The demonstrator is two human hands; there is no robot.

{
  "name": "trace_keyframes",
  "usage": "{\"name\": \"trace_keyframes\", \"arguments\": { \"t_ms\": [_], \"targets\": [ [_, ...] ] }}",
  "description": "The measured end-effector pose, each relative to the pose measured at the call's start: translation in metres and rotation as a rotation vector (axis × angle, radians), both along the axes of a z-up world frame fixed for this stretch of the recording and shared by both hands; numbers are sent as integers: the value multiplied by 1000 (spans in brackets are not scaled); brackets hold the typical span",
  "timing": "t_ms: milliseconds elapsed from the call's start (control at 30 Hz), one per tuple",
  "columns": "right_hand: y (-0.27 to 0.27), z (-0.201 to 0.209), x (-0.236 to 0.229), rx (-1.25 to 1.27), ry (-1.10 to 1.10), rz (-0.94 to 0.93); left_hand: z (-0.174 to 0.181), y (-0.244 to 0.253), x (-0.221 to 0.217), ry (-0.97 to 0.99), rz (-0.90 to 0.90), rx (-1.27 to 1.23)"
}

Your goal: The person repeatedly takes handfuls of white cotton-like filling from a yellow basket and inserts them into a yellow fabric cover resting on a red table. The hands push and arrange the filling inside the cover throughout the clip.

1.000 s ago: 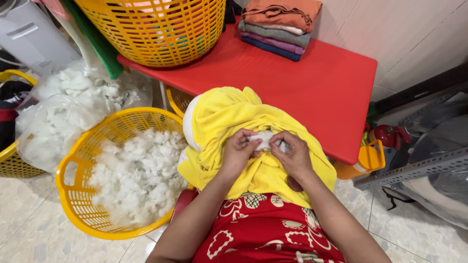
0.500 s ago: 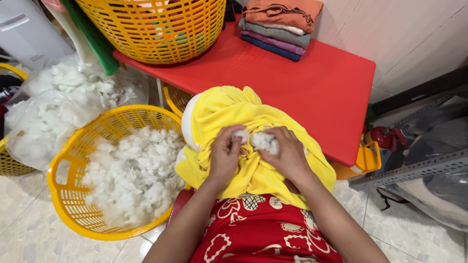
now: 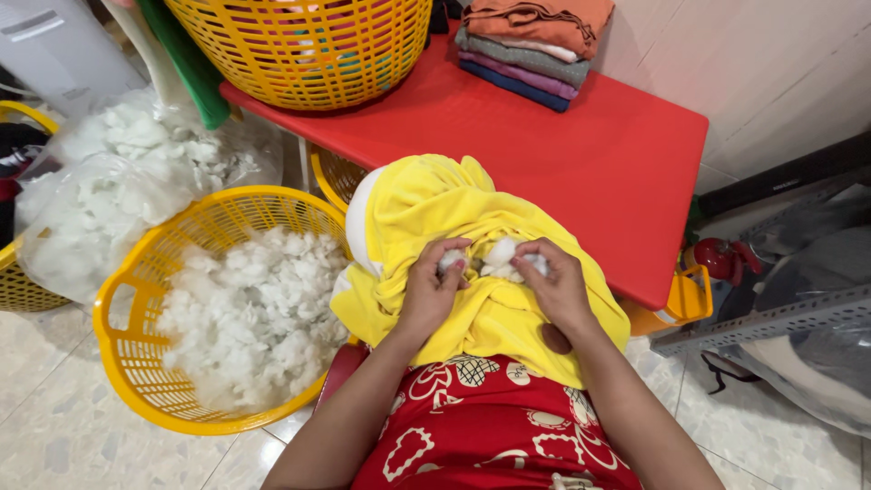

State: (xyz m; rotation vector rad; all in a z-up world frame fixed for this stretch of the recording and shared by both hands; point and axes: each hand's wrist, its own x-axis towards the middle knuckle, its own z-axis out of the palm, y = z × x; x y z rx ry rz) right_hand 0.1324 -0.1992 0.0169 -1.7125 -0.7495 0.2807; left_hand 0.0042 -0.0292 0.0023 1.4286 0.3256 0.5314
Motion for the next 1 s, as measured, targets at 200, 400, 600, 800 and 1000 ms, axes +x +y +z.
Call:
{"name": "trace_keyframes", "arguments": {
  "t_ms": [200,400,600,800,1000],
  "targets": [
    [-2,11,-11,-53,-310,59,19,-8,7,-176,-30,336],
    [9,49,-29,-231,-417,3,2,-13,23,229,-68,-144],
    [11,34,-26,-360,-733,10,-17,-21,21,-47,-12,-148],
    [5,20,-18,-366,-629,-1,-1,-12,12,-203,175,-120],
    [2,16,-15,-358,-659,8,18,-7,1,-288,213,-84]
  ]
}}
